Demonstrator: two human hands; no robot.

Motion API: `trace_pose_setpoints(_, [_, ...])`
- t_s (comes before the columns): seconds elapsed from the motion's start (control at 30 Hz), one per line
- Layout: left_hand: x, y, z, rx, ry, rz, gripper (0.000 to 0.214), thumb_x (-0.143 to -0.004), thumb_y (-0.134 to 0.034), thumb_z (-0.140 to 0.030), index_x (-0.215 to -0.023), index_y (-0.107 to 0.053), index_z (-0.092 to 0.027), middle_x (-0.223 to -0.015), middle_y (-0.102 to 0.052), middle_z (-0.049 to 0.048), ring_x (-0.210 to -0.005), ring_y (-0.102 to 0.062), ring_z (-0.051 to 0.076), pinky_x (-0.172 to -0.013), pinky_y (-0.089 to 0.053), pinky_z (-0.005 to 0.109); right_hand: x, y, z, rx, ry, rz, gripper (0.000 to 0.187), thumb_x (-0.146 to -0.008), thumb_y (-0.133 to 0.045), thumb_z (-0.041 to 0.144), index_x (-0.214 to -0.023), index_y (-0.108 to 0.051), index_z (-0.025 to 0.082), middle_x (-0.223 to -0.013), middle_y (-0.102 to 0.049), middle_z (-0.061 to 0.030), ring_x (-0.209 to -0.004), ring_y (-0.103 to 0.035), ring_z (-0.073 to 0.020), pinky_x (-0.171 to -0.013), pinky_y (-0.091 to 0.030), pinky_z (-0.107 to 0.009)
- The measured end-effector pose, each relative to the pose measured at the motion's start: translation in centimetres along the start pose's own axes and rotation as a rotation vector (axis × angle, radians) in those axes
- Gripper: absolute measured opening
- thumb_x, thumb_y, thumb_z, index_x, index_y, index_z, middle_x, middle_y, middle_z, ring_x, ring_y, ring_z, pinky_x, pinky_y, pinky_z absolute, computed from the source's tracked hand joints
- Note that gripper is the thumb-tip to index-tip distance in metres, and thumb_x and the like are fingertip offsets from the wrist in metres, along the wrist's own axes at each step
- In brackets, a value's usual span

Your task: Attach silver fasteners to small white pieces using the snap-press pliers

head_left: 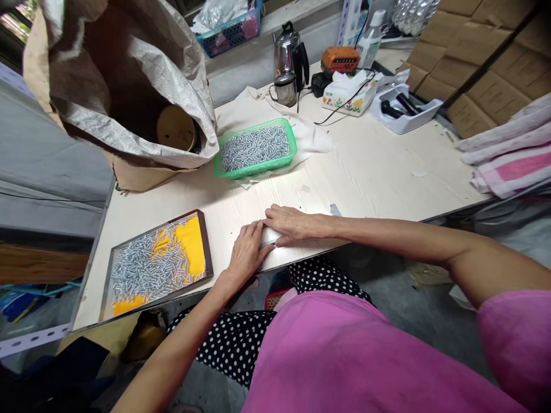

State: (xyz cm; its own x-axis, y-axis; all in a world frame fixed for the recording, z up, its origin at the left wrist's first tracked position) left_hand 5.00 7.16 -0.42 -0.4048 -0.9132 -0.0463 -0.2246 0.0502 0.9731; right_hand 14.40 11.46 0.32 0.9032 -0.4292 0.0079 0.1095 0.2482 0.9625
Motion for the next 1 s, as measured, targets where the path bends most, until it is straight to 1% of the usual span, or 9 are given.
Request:
trace_pose_setpoints(0.07, [-0.8, -0.7, 0.3, -0.005, -0.024, 0.033, 0.062, -0.094, -0.064, -0.039, -0.145, -0.042, -0.013, -0.135, -0.056, 0.0174, -0.117, -0.052, 0.030, -0.102, -0.047, 0.048, 0.3, 0.0, -0.4, 0.009, -0.050, -0.017, 0.054, -0.084, -0.078, 0.043, -0.121, -0.060, 0.008, -0.114, -0.059, -0.0159, -0.100, -0.048, -0.0268, -0.078, -0.043, -0.036])
trace_pose_setpoints(0.13, [-1.2, -0.9, 0.7, -0.015, -0.016, 0.046, 0.062, -0.093, -0.064, -0.041, -0.145, -0.043, -0.012, -0.129, -0.058, 0.0173, -0.113, -0.053, 0.030, -0.099, -0.048, 0.048, 0.5, -0.1, -0.8, 0.032, -0.113, -0.020, 0.054, -0.084, -0.077, 0.045, -0.119, -0.061, 0.007, -0.113, -0.060, -0.0168, -0.100, -0.049, -0.0275, -0.077, -0.043, -0.036])
trace_pose_setpoints(0.33, [-2.0, -0.9, 0.9, 0.009, 0.053, 0.051, 0.032, -0.097, -0.059, -0.037, -0.119, -0.066, -0.016, -0.098, -0.061, 0.0094, -0.094, -0.054, 0.026, -0.083, -0.049, 0.039, -0.1, -0.8, -1.1, 0.041, -0.133, -0.001, 0.020, -0.096, -0.064, 0.027, -0.105, -0.067, 0.009, -0.103, -0.064, -0.0133, -0.101, -0.053, -0.0246, -0.081, -0.041, -0.034])
trace_pose_setpoints(0.5, [-2.6, -0.9, 1.2, 0.054, 0.052, 0.038, 0.026, -0.100, -0.054, -0.037, -0.105, -0.072, -0.019, -0.088, -0.060, 0.0072, -0.091, -0.054, 0.025, -0.081, -0.048, 0.037, -0.4, -2.1, -1.1, -0.012, -0.082, -0.055, 0.020, -0.103, -0.050, 0.022, -0.104, -0.067, 0.011, -0.099, -0.065, -0.0105, -0.094, -0.054, -0.0216, -0.082, -0.041, -0.034])
trace_pose_setpoints(0.6, [-2.6, -0.9, 1.5, 0.023, 0.057, 0.040, 0.027, -0.099, -0.056, -0.038, -0.113, -0.069, -0.018, -0.094, -0.063, 0.0083, -0.094, -0.056, 0.025, -0.084, -0.050, 0.038, -0.1, -1.8, -2.0, -0.028, -0.107, -0.114, 0.023, -0.101, -0.057, 0.030, -0.107, -0.067, 0.011, -0.103, -0.064, -0.0121, -0.097, -0.054, -0.0232, -0.082, -0.042, -0.034])
trace_pose_setpoints(0.73, [-1.4, -1.0, 0.6, -0.010, 0.082, -0.078, 0.043, -0.098, -0.058, -0.034, -0.137, -0.054, -0.015, -0.125, -0.062, 0.0166, -0.116, -0.057, 0.030, -0.100, -0.050, 0.048, -0.1, -0.5, -3.6, -0.073, -0.073, -0.124, 0.042, -0.093, -0.067, 0.046, -0.116, -0.066, 0.011, -0.113, -0.062, -0.0157, -0.103, -0.052, -0.0261, -0.085, -0.042, -0.036])
trace_pose_setpoints(0.83, [0.5, -1.8, -1.9, -0.004, 0.044, -0.162, 0.049, -0.100, -0.053, -0.031, -0.146, -0.044, -0.017, -0.146, -0.053, 0.0205, -0.139, -0.047, 0.035, -0.113, -0.041, 0.058, -0.7, 0.2, -5.3, -0.108, -0.107, -0.109, 0.032, -0.100, -0.057, 0.037, -0.119, -0.066, 0.013, -0.111, -0.065, -0.0144, -0.098, -0.054, -0.0238, -0.084, -0.040, -0.035])
trace_pose_setpoints(0.93, [1.8, -3.3, -4.5, 0.047, -0.016, -0.134, 0.055, -0.102, -0.050, -0.034, -0.152, -0.036, -0.019, -0.154, -0.048, 0.0192, -0.150, -0.035, 0.036, -0.117, -0.036, 0.061, -1.9, 0.3, -6.6, -0.033, -0.179, -0.085, 0.021, -0.097, -0.059, 0.025, -0.111, -0.069, 0.014, -0.109, -0.066, -0.0131, -0.099, -0.054, -0.0236, -0.081, -0.035, -0.034])
trace_pose_setpoints(1.0, [2.1, -3.8, -5.3, 0.093, -0.026, -0.109, 0.053, -0.103, -0.047, -0.036, -0.153, -0.036, -0.021, -0.154, -0.049, 0.0172, -0.150, -0.035, 0.034, -0.119, -0.034, 0.061, -3.0, 0.3, -6.9, 0.030, -0.180, -0.064, 0.015, -0.095, -0.061, 0.022, -0.104, -0.070, 0.015, -0.108, -0.067, -0.0118, -0.102, -0.053, -0.0241, -0.082, -0.032, -0.035])
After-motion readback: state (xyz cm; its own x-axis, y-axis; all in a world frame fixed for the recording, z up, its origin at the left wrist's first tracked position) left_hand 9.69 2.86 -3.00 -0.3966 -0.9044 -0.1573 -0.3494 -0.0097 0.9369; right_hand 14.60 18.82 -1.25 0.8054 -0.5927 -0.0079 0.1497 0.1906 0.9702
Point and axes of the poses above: each hand's wrist, its own x-axis away from the middle knuckle, its own y-axis out of the back of the hand, z = x × y, the point moved 8 cm from there along -x, towards the middle knuckle
